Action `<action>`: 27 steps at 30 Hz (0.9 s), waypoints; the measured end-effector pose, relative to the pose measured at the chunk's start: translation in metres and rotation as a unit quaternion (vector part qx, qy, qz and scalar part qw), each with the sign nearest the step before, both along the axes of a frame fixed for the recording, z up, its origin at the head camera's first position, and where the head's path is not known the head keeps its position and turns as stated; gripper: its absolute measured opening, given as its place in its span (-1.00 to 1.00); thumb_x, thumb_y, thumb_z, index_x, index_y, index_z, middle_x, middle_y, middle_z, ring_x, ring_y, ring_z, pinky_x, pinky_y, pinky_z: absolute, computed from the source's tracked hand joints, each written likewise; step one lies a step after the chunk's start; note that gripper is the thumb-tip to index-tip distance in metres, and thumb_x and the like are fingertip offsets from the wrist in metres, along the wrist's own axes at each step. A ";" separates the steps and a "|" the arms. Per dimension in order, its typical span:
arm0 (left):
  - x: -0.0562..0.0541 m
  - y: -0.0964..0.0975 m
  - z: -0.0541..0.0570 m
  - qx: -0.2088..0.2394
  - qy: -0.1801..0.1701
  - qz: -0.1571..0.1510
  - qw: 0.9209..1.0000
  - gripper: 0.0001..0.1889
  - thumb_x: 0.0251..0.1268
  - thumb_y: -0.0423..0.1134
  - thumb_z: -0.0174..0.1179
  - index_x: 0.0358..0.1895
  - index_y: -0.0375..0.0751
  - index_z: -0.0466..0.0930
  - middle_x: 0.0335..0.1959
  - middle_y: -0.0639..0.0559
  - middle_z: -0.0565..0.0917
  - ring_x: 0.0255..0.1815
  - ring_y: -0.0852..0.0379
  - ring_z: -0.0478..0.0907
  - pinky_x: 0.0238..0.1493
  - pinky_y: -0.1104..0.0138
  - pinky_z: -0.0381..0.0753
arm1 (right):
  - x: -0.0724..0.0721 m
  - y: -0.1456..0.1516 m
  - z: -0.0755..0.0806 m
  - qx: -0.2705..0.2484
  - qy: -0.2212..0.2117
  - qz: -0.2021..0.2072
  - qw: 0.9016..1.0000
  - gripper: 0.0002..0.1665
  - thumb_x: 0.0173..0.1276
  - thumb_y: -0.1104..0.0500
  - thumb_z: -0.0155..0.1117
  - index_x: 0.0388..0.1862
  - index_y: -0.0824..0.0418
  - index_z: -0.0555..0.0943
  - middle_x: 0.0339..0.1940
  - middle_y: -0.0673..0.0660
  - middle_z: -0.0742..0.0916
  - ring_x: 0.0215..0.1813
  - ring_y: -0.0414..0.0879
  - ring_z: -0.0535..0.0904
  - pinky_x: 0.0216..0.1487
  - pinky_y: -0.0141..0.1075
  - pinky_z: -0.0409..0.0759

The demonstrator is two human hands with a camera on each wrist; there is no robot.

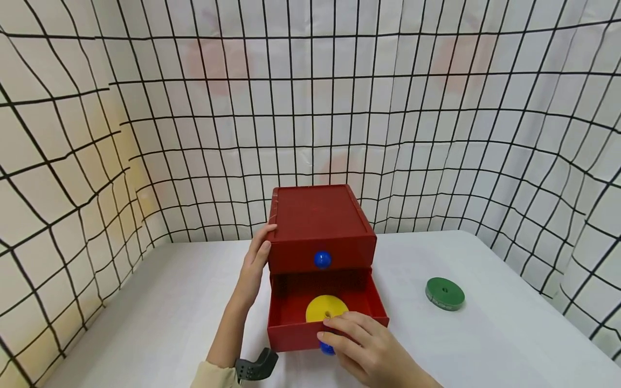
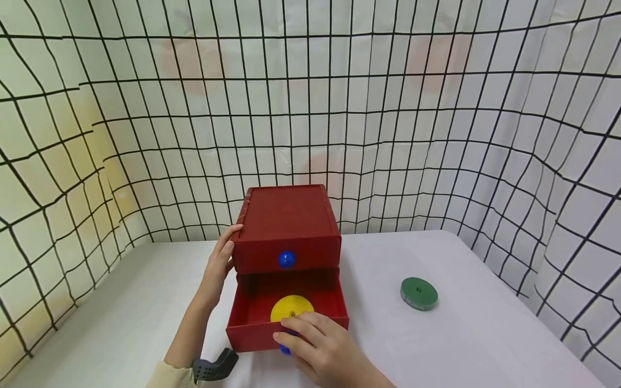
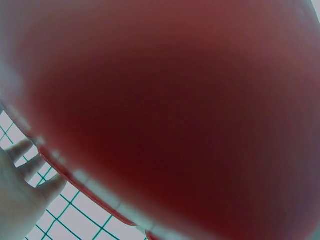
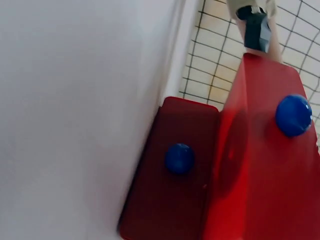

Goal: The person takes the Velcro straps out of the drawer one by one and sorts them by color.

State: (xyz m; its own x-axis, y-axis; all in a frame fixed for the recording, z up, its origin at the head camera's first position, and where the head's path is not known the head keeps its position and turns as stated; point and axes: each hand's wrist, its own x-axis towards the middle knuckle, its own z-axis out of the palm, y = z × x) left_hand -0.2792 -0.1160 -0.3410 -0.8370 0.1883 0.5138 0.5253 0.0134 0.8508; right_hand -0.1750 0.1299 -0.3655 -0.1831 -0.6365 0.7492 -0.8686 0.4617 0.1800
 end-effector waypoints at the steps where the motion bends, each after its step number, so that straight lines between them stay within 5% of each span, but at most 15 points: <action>1: 0.000 0.000 -0.001 0.000 -0.002 0.000 1.000 -0.59 0.43 -0.04 -0.26 0.29 0.08 0.14 0.36 0.08 0.13 0.28 0.03 0.18 0.23 -0.03 0.18 | -0.001 0.001 0.001 -0.002 0.002 -0.003 1.000 -0.71 0.33 0.03 0.07 -0.02 0.03 0.59 0.00 -0.01 0.64 0.02 -0.22 0.50 0.06 -0.42 0.49; 12: 0.001 0.000 -0.001 0.002 -0.002 -0.001 1.000 -0.58 0.43 -0.03 -0.26 0.30 0.07 0.14 0.36 0.08 0.12 0.29 0.02 0.18 0.23 -0.03 0.18 | -0.014 0.010 0.019 -0.004 -0.043 -0.026 0.999 -0.69 0.29 0.08 0.15 0.03 0.02 0.56 -0.01 0.00 0.63 -0.01 -0.19 0.53 0.05 -0.43 0.49; 27: 0.001 0.000 -0.001 -0.001 0.005 0.001 1.000 -0.59 0.43 -0.04 -0.27 0.29 0.08 0.14 0.37 0.11 0.11 0.26 0.05 0.19 0.21 0.00 0.20 | -0.044 0.013 0.052 0.126 -0.172 -0.012 0.977 -0.58 0.08 0.21 0.34 -0.02 0.01 0.58 0.05 -0.02 0.63 0.06 -0.12 0.55 -0.02 -0.24 0.56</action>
